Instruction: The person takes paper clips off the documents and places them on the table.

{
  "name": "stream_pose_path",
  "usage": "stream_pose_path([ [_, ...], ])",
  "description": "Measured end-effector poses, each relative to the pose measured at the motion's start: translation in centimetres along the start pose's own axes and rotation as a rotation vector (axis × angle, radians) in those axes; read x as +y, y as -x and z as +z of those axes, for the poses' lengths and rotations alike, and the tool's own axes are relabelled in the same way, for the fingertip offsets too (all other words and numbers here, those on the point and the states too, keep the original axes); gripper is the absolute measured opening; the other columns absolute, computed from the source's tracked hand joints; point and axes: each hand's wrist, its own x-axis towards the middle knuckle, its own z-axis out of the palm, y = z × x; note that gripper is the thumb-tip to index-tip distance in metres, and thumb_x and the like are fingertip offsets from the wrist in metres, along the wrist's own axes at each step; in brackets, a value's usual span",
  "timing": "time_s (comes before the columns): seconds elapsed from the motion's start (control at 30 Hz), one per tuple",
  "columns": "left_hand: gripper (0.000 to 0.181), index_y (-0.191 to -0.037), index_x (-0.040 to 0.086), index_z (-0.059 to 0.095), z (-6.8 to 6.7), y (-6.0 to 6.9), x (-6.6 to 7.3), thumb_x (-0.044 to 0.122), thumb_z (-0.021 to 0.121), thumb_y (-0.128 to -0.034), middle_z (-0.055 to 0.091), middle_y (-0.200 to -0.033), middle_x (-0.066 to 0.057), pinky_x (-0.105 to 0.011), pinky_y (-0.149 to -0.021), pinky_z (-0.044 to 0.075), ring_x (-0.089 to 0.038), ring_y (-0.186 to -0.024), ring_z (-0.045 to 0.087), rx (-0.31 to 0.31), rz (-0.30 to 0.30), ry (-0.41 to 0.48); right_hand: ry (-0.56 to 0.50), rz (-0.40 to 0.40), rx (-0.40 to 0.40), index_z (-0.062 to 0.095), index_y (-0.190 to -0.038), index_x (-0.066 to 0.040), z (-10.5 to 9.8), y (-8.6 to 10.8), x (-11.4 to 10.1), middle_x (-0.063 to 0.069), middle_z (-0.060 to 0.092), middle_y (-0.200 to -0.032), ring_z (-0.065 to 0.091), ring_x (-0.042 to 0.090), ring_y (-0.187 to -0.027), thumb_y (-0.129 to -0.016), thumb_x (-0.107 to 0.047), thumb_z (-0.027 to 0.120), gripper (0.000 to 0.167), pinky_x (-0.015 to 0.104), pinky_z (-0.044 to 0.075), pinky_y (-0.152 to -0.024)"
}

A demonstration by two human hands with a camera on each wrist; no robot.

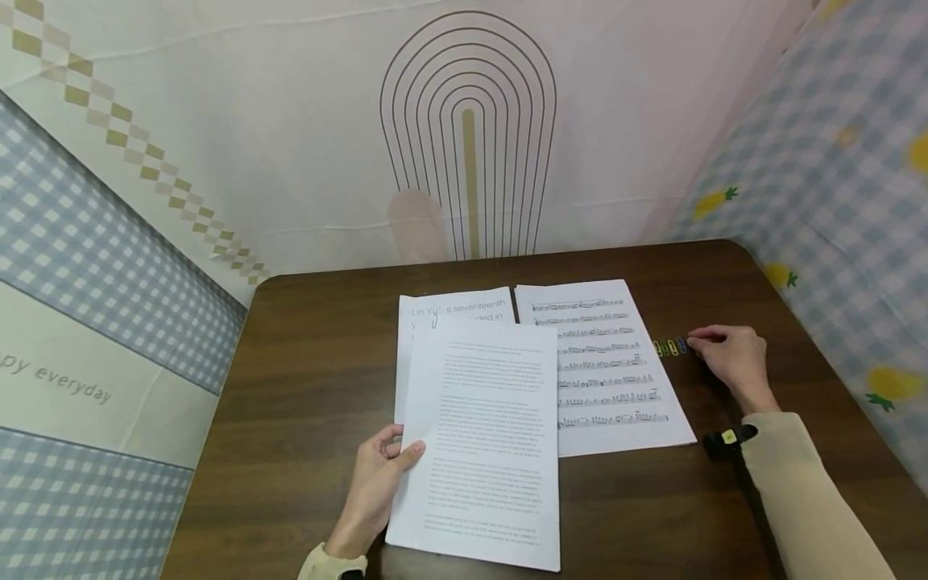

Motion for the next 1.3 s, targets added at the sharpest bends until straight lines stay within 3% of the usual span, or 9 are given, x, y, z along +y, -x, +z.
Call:
stream_pose_path([
  [0.23, 0.03, -0.13, -0.01, 0.061, 0.0, 0.0, -0.1, -0.002, 0.069, -0.1021, 0.083, -0.092, -0.015, -0.031, -0.064, 0.064, -0.02, -0.074, 0.08, 0.0, -0.003, 0.012, 0.01, 0.041, 0.012, 0.077, -0.119, 0.008, 0.1, 0.0, -0.6, 0.037, 0.073, -0.124, 0.061, 0.051, -0.121, -0.108, -0.021, 0.066, 0.034, 0.064, 0.041, -0.103],
  [0.4, 0.029, -0.129, -0.009, 0.062, 0.0, 0.0, -0.2, -0.002, 0.07, -0.1019, 0.084, -0.093, -0.016, -0.032, -0.064, 0.064, -0.02, -0.073, 0.08, -0.002, 0.0, 0.024, 0.014, 0.077, 0.012, 0.076, -0.118, 0.009, 0.2, 0.2, -0.9, 0.037, 0.073, -0.125, 0.061, 0.051, -0.119, -0.108, -0.024, 0.065, 0.036, 0.063, 0.041, -0.101],
  [0.53, 0.028, -0.128, -0.009, 0.063, 0.1, 0.0, -0.3, -0.001, 0.07, -0.1021, 0.084, -0.094, -0.016, -0.032, -0.063, 0.063, -0.021, -0.073, 0.079, -0.002, -0.001, 0.029, 0.026, 0.084, 0.012, 0.076, -0.118, 0.008, 0.0, 0.1, -0.9, 0.034, 0.076, -0.118, 0.066, 0.043, -0.105, -0.107, -0.025, 0.066, 0.037, 0.051, 0.045, -0.088],
  [0.67, 0.028, -0.128, -0.009, 0.063, 0.3, 0.0, -0.2, -0.002, 0.069, -0.1019, 0.084, -0.095, -0.017, -0.032, -0.064, 0.063, -0.02, -0.073, 0.08, -0.01, -0.006, 0.035, 0.012, 0.089, 0.034, 0.078, -0.118, 0.006, -0.5, 0.4, -1.1, 0.027, 0.08, -0.104, 0.067, 0.016, -0.076, -0.108, -0.027, 0.065, 0.037, 0.031, 0.046, -0.073],
  [0.77, 0.027, -0.128, -0.009, 0.063, 0.4, 0.1, -0.1, -0.003, 0.069, -0.1018, 0.084, -0.096, -0.018, -0.032, -0.064, 0.063, -0.021, -0.074, 0.08, -0.019, -0.007, 0.036, -0.014, 0.087, 0.056, 0.077, -0.121, 0.004, -1.0, 1.0, -2.0, 0.024, 0.079, -0.107, 0.058, 0.003, -0.07, -0.109, -0.029, 0.063, 0.038, 0.021, 0.045, -0.062],
  [0.87, 0.027, -0.127, -0.009, 0.063, 0.5, 0.1, -0.1, -0.002, 0.069, -0.1022, 0.084, -0.098, -0.02, -0.032, -0.064, 0.063, -0.02, -0.074, 0.079, -0.026, 0.006, 0.036, -0.046, 0.08, 0.067, 0.076, -0.126, 0.001, -1.3, 1.8, -3.8, 0.022, 0.075, -0.115, 0.057, 0.005, -0.076, -0.11, -0.032, 0.061, 0.04, 0.019, 0.046, -0.06],
  [1.03, 0.027, -0.127, -0.009, 0.062, 0.8, 0.1, -0.1, -0.002, 0.069, -0.1026, 0.084, -0.099, -0.019, -0.032, -0.065, 0.062, -0.02, -0.075, 0.079, -0.041, 0.007, 0.046, -0.117, 0.02, 0.098, 0.079, -0.124, -0.006, -1.0, 3.4, -8.1, 0.015, 0.075, -0.114, 0.058, 0.008, -0.082, -0.109, -0.036, 0.065, 0.036, 0.018, 0.046, -0.063],
  [1.17, 0.026, -0.127, -0.009, 0.062, 0.9, 0.2, -0.1, -0.002, 0.068, -0.1024, 0.084, -0.097, -0.018, -0.032, -0.066, 0.063, -0.019, -0.075, 0.079, -0.047, -0.005, 0.052, -0.171, -0.105, 0.101, 0.08, -0.123, -0.006, -0.4, 4.9, -11.8, 0.016, 0.078, -0.113, 0.058, 0.008, -0.084, -0.108, -0.033, 0.069, 0.033, 0.014, 0.045, -0.067],
  [1.3, 0.027, -0.128, -0.009, 0.062, 1.0, 0.3, -0.3, -0.002, 0.068, -0.1026, 0.084, -0.099, -0.019, -0.032, -0.066, 0.063, -0.02, -0.075, 0.08, -0.049, 0.003, 0.055, -0.209, -0.261, 0.053, 0.08, -0.124, -0.006, 0.7, 6.3, -15.5, 0.017, 0.08, -0.111, 0.061, 0.012, -0.087, -0.106, -0.027, 0.072, 0.029, 0.012, 0.045, -0.07],
])
